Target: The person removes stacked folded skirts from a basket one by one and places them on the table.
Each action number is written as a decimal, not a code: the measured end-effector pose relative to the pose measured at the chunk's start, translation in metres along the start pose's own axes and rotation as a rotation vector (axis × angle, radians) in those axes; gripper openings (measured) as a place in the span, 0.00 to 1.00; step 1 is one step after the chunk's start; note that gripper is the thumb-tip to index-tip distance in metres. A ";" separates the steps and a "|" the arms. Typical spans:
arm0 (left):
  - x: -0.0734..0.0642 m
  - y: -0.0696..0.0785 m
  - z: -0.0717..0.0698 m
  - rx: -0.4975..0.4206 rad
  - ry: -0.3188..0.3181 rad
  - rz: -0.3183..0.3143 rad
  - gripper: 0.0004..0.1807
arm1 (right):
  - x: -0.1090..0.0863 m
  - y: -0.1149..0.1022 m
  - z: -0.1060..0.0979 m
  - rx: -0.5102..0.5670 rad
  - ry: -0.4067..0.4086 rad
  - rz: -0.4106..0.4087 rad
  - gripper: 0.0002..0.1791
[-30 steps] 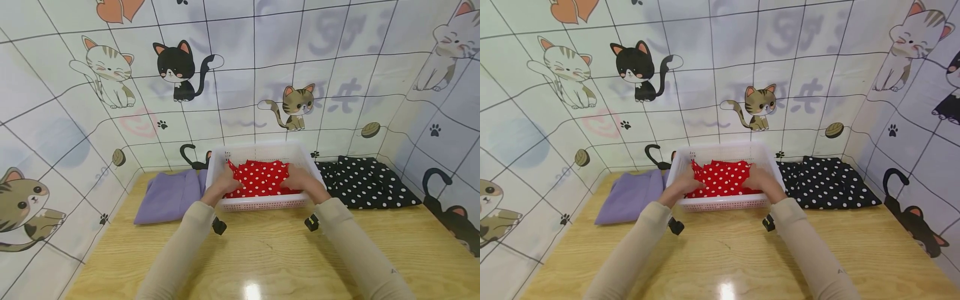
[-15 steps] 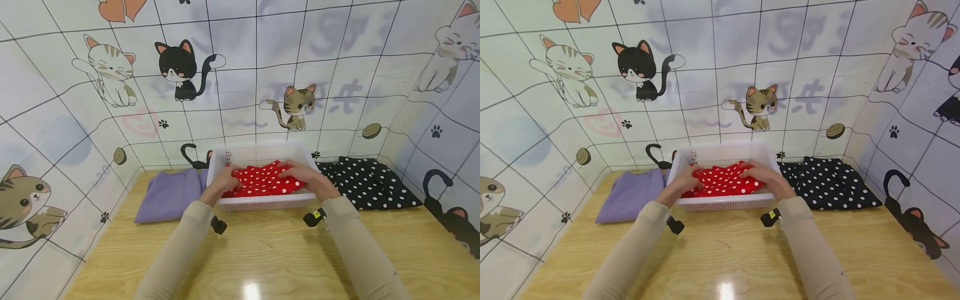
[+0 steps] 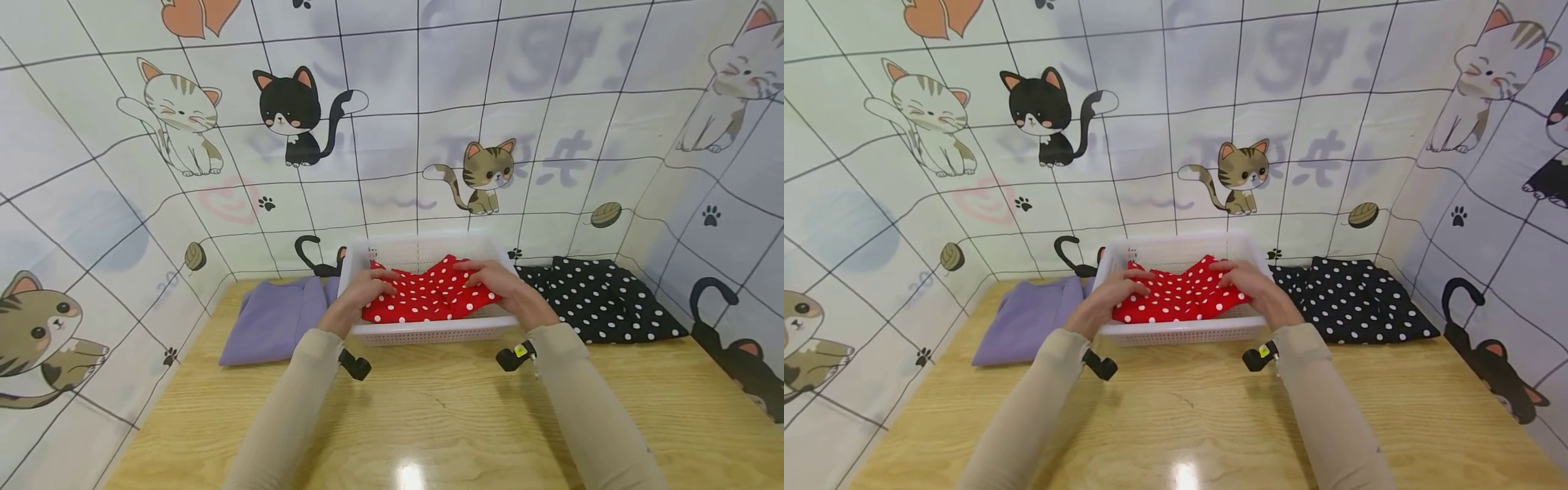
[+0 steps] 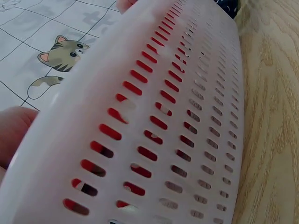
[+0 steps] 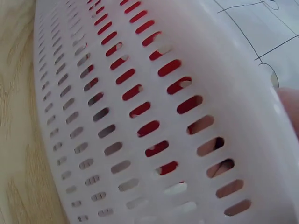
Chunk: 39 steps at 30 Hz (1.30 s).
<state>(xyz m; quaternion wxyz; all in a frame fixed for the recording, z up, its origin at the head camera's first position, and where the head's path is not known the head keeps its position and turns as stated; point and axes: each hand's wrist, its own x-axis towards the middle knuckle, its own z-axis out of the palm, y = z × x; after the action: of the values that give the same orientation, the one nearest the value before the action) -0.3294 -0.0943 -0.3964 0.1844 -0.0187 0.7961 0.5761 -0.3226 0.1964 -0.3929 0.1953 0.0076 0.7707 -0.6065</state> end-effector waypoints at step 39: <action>-0.029 -0.009 -0.014 -0.237 0.002 0.351 0.24 | -0.023 -0.002 0.008 0.136 0.160 -0.354 0.33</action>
<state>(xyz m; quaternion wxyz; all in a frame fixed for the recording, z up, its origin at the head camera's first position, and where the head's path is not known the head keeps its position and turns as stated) -0.3039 -0.1158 -0.3914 0.0770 0.0983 0.7138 0.6891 -0.2994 0.1935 -0.3854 0.0231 -0.0666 0.7303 -0.6795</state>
